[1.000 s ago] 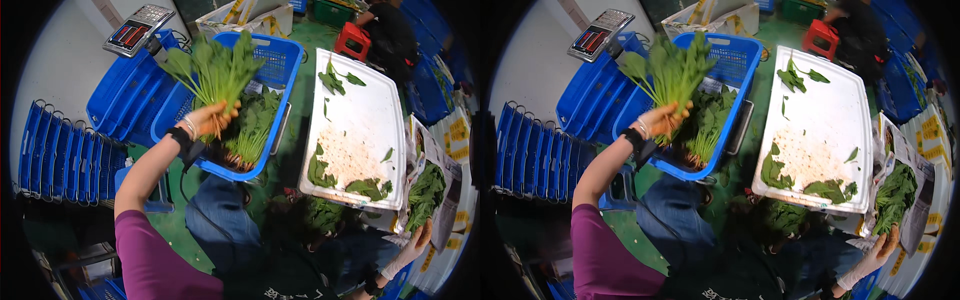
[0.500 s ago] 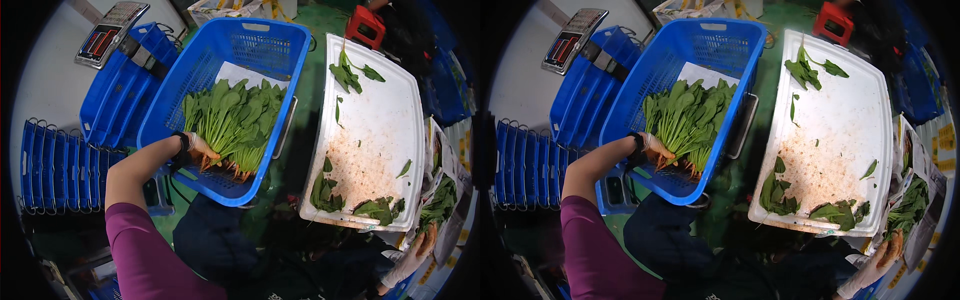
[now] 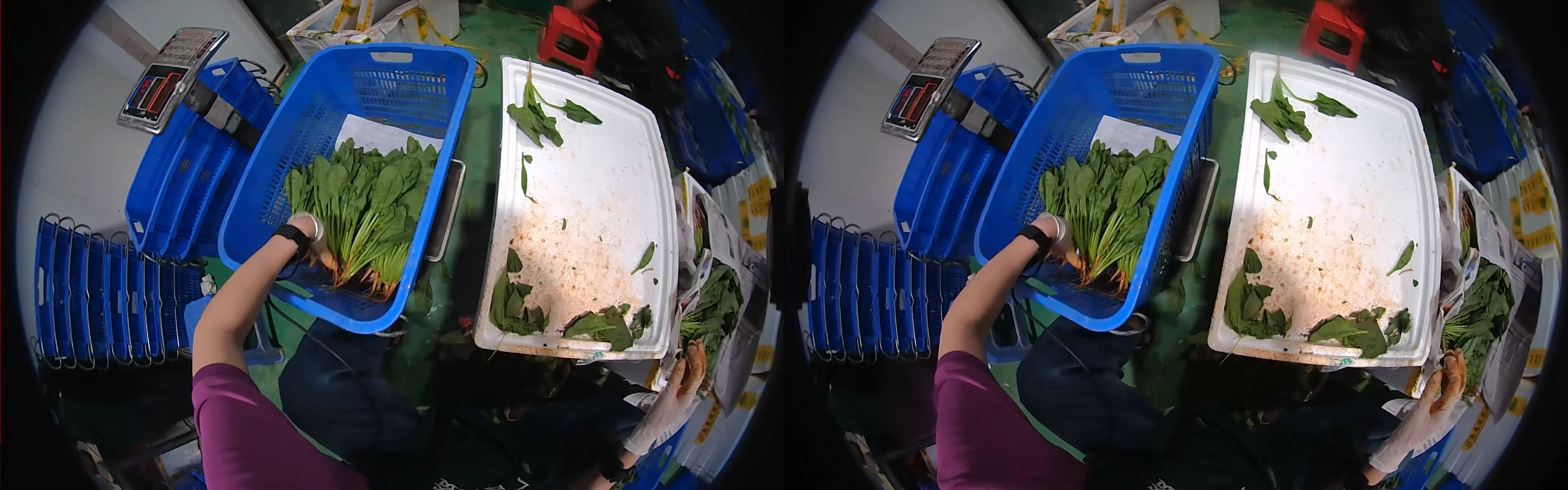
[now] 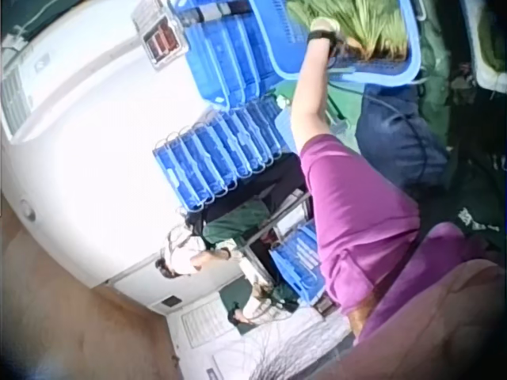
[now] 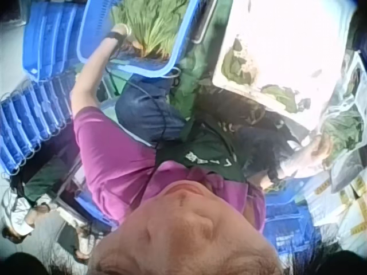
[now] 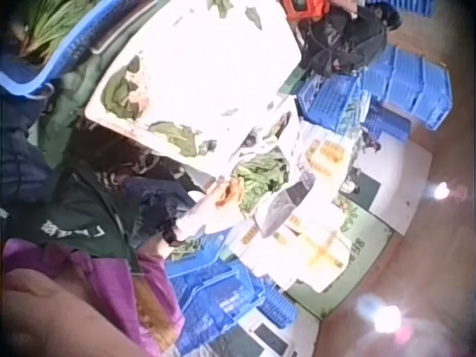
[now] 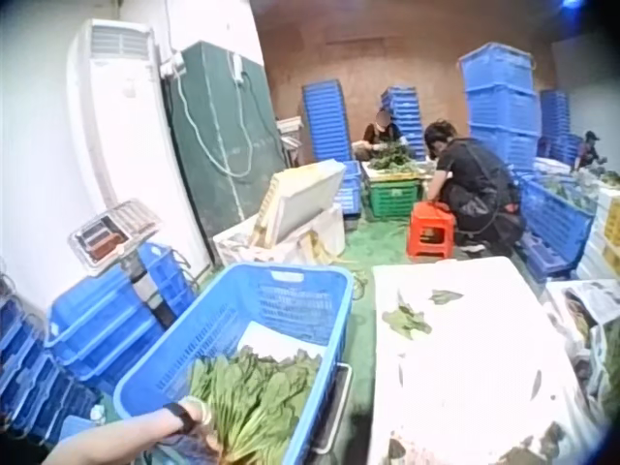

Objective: Sorting and trimming green leafy spinach in an agricultural processing facility.

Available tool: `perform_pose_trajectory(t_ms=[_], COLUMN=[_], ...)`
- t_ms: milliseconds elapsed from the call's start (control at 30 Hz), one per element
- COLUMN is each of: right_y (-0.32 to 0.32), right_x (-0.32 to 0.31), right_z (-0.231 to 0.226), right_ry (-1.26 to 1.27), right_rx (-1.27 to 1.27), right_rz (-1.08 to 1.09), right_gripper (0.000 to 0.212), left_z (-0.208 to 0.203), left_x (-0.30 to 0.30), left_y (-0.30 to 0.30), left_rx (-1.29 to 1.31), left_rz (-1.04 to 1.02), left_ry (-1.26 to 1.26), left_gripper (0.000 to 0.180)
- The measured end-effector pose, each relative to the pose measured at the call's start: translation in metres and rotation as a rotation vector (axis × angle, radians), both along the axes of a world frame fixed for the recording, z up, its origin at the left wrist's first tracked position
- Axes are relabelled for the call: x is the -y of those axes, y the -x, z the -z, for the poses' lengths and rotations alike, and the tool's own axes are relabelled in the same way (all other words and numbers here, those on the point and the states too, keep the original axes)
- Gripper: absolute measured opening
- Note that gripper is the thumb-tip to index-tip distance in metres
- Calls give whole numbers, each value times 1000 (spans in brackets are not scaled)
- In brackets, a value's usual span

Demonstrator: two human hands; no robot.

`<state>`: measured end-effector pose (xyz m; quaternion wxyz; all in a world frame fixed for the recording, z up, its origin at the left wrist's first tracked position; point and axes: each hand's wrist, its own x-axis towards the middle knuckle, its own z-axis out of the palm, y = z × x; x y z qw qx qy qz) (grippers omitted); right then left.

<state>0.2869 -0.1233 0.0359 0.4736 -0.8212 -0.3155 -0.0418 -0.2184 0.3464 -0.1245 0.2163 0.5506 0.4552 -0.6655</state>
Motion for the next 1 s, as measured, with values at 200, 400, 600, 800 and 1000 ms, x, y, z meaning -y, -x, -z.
perform_pose_trajectory(t_ms=[200, 400, 600, 800, 1000], right_y=[12, -17, -100, -158, -169], right_x=[12, 43, 147, 234, 294], right_z=[-19, -49, -71, -4, -7], right_ry=[77, -60, -399, -691, -661], right_rx=[104, 244, 88, -400, -388], right_rz=[-45, 94, 421, 510, 458], right_gripper=[22, 22, 28, 25, 24], left_z=[-122, -211, -328, -317, -305], left_x=[10, 64, 292, 447, 525], left_y=[-90, -160, -308, -377, -400], left_rx=[890, 1519, 705, -563, -1053], left_rz=[-347, -227, 244, 221, 444], left_ry=[-94, -705, -859, -1034, -1336], left_gripper=[47, 22, 35, 39, 35])
